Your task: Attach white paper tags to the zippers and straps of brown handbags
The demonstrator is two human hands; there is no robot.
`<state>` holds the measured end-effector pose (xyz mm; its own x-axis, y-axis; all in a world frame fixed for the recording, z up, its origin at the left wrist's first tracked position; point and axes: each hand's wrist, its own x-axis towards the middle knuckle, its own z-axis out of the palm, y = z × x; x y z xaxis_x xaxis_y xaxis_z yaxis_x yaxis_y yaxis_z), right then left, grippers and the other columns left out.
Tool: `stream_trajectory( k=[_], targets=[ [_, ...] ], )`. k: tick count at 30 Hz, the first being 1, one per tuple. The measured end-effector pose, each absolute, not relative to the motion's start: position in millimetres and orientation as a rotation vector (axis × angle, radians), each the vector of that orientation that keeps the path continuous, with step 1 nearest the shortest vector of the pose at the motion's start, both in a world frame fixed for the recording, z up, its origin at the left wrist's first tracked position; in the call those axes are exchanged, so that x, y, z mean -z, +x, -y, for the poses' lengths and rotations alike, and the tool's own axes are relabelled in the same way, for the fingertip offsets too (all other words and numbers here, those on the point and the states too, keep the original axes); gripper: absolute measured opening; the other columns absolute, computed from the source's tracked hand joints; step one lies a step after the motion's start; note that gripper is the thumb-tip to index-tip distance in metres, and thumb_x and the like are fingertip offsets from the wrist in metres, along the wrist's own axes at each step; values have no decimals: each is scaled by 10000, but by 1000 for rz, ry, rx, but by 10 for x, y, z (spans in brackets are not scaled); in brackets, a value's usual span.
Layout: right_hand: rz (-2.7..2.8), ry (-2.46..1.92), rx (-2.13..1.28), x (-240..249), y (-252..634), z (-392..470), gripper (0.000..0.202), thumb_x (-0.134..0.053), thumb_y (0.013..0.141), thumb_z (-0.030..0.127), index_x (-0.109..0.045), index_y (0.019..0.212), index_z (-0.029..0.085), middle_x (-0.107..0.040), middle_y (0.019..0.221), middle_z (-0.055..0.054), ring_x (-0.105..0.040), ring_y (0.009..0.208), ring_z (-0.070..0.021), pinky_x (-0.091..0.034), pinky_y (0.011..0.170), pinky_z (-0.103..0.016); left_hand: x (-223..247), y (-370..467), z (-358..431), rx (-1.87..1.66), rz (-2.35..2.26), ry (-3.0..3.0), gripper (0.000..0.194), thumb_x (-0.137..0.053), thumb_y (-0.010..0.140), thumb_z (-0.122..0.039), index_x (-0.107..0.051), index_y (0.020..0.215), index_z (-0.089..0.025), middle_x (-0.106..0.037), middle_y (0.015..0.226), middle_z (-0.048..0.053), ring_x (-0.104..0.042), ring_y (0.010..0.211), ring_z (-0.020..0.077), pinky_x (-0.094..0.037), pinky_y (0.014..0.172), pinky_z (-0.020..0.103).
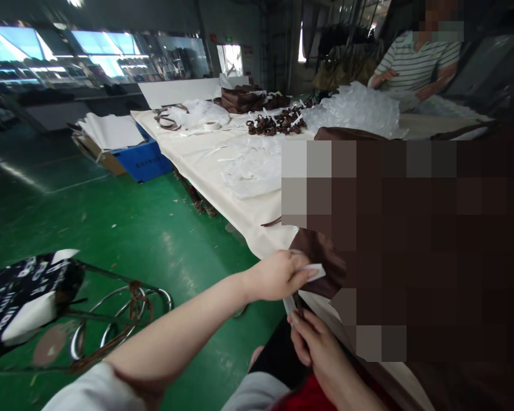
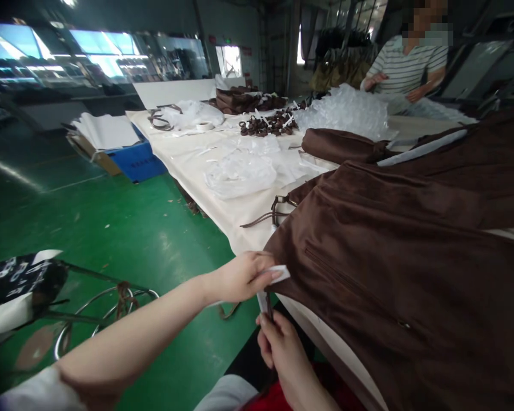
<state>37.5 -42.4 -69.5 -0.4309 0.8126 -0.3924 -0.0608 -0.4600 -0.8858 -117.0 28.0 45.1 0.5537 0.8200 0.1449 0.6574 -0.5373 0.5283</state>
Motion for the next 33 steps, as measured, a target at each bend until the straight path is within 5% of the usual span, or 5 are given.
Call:
stream_trajectory(
  k=[3,10,14,20,33],
  targets=[
    [928,-1193,-1761,387,550,387,485,-610,787,669,-579,778,186,-226,496,106,-200,433,-67,-152,402,-201,-541,-882,-630,-593,-1415,2594,401,-381,968,-466,-590,842,-146,-624,872,106,-628,862,236,-493,805,351],
    [1142,-1458,-1160,-75,1378,13,415,-507,889,599,-655,892,211,-383,515,50,-352,457,-117,-255,429,-237,-458,-368,-1179,-415,-1337,2660,694,-666,700,-687,-607,1019,-74,-315,1500,282,-326,1397,382,-289,1161,472],
    [1730,-1694,-721,8,1557,38,355,-429,931,506,-659,830,255,-661,646,-35,-592,552,-202,-308,487,-283,-255,-204,-1396,-266,-1402,2577,763,-695,684,-661,-567,1104,-37,-127,1561,310,-130,1465,392,-140,1200,525],
    [2173,-1673,-139,113,1389,271,314,-359,944,237,-568,710,239,-626,523,-27,-604,420,-212,-203,450,-324,-373,-300,-1523,92,-1328,2267,1122,-615,533,-863,-466,1258,-20,11,1570,314,68,1453,423,-176,1182,514],
    [2396,-1456,-242,440,798,350,170,-514,785,47,-585,762,200,-651,646,-49,-637,548,-218,-279,492,-324,-168,-262,-1297,-65,-1488,2353,1247,-726,284,-843,-418,1220,-78,121,1551,335,69,1444,461,-128,1181,581]
  ],
)
